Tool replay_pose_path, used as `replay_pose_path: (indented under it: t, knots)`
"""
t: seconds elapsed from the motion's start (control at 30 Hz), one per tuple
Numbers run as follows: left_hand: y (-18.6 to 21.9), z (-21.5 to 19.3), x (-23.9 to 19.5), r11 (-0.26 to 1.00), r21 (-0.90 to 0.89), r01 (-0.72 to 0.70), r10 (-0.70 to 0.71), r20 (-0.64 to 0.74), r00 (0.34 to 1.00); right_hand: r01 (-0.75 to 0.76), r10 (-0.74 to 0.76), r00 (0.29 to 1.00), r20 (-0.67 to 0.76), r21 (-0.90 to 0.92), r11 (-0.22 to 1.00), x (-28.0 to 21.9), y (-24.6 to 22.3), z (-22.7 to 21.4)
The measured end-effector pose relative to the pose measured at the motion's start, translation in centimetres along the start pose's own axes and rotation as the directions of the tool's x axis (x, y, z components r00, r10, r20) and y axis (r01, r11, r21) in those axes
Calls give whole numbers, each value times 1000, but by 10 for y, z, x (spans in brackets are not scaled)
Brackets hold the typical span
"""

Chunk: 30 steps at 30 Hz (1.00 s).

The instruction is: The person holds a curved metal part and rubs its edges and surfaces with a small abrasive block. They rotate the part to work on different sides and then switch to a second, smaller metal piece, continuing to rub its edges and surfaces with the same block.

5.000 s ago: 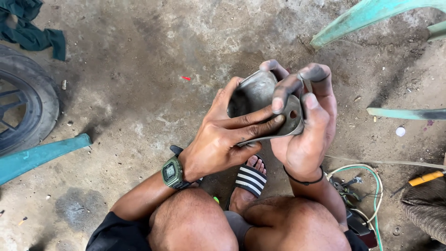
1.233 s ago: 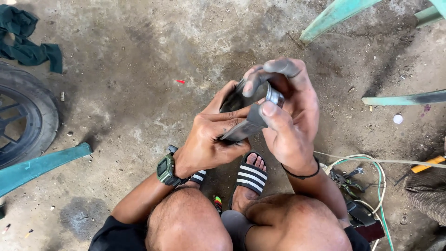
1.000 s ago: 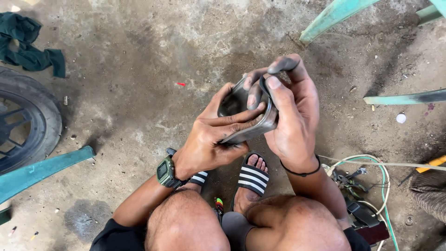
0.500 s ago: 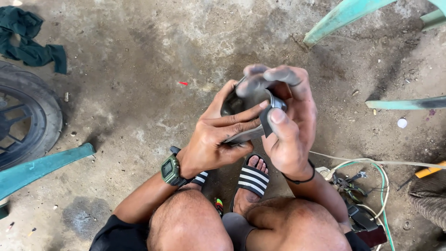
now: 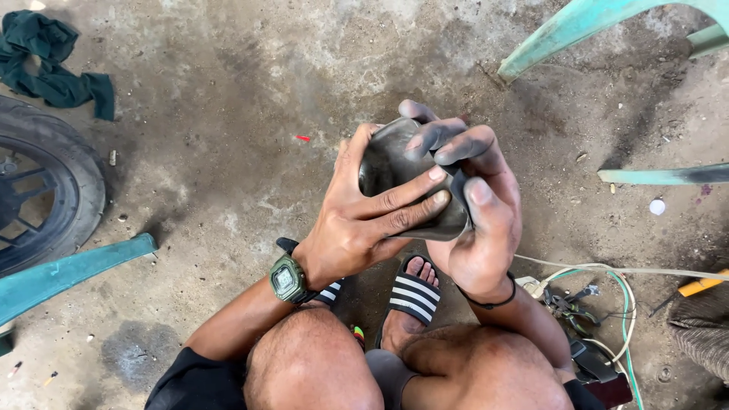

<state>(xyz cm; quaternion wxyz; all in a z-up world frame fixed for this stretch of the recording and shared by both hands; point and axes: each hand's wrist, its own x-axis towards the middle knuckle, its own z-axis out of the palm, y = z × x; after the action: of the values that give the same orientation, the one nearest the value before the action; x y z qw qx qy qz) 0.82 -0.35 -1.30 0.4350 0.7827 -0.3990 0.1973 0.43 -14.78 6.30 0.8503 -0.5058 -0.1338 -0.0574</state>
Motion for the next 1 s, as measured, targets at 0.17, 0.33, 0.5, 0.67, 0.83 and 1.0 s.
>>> replay_pose_path:
  t: [0.17, 0.33, 0.5, 0.67, 0.83, 1.0]
  knots:
    - [4, 0, 4, 996, -84, 21, -25, -38, 999, 66, -64, 994, 92, -14, 998, -2, 4, -6]
    - [3, -1, 5, 997, -74, 6, -8, -25, 1000, 51, -51, 998, 43, 4, 999, 1, -1, 1]
    - [-1, -3, 7, 997, -59, -58, 57, -18, 998, -45, 48, 997, -60, 52, 998, 2, -6, 2]
    - [2, 1, -1, 973, -194, 127, -114, 79, 990, 99, -105, 994, -23, -188, 977, 2, 2, -16]
    - [-1, 2, -5, 947, -243, 209, -185, 121, 975, 180, -219, 975, 25, -662, 728, -3, -6, -30]
    - [-9, 6, -11, 926, -287, 245, -187, 212, 959, 396, -340, 878, 337, -911, 119, -9, -11, -43]
